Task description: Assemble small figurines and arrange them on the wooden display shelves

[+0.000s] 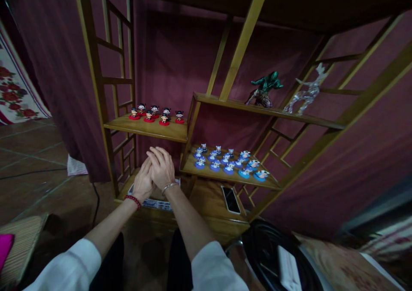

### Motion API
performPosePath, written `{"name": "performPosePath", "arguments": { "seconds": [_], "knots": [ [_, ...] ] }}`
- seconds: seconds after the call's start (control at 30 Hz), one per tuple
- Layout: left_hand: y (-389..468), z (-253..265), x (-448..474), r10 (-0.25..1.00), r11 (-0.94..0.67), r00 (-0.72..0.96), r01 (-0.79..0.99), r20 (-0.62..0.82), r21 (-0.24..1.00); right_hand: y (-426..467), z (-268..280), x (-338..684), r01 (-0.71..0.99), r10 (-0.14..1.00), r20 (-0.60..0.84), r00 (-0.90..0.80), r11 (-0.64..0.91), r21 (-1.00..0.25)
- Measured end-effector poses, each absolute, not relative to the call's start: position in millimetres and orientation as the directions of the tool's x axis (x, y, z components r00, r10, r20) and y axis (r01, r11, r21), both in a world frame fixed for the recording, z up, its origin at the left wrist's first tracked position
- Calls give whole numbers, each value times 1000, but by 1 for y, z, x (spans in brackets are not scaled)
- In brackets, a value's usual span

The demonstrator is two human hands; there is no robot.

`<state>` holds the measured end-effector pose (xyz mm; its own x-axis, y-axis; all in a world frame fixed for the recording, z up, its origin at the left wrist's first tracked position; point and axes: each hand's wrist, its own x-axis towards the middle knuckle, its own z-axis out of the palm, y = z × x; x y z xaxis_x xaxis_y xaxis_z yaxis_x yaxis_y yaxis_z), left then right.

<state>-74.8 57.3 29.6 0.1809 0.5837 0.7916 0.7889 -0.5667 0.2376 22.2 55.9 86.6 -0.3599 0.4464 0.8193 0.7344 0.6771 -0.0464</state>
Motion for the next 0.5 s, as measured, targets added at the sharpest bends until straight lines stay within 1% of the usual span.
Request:
{"name": "performPosePath", "arguments": {
  "seconds": [0.1, 0.2, 0.23, 0.27, 0.3, 0.33, 0.4, 0.5],
  "knots": [
    [57, -5, -74, 727, -466, 172, 834, 665, 294, 63, 49, 26, 776, 570, 755, -324, 617, -133],
    [58, -38, -72, 864, -343, 184, 896, 469, 281, 76, 12, 34, 831, 726, 628, -279, 510, -221],
    [58, -47, -71, 896, -329, 211, 906, 391, 265, 81, 1, 37, 855, 793, 551, -258, 453, -251],
    [59, -57, -70, 921, -307, 218, 917, 322, 256, 85, -9, 40, 885, 867, 442, -229, 374, -276],
    [59, -65, -70, 937, -287, 217, 924, 273, 252, 89, -19, 43, 917, 935, 291, -205, 287, -277],
    [59, -72, -69, 946, -279, 222, 928, 235, 248, 91, -28, 45, 940, 973, 130, -192, 221, -259],
    [58, -84, -70, 950, -293, 253, 927, 185, 234, 91, -44, 49, 953, 981, -22, -194, 184, -239],
    [55, -95, -73, 933, -346, 310, 913, 184, 216, 83, -64, 53, 957, 965, -138, -221, 188, -219]
  ]
}}
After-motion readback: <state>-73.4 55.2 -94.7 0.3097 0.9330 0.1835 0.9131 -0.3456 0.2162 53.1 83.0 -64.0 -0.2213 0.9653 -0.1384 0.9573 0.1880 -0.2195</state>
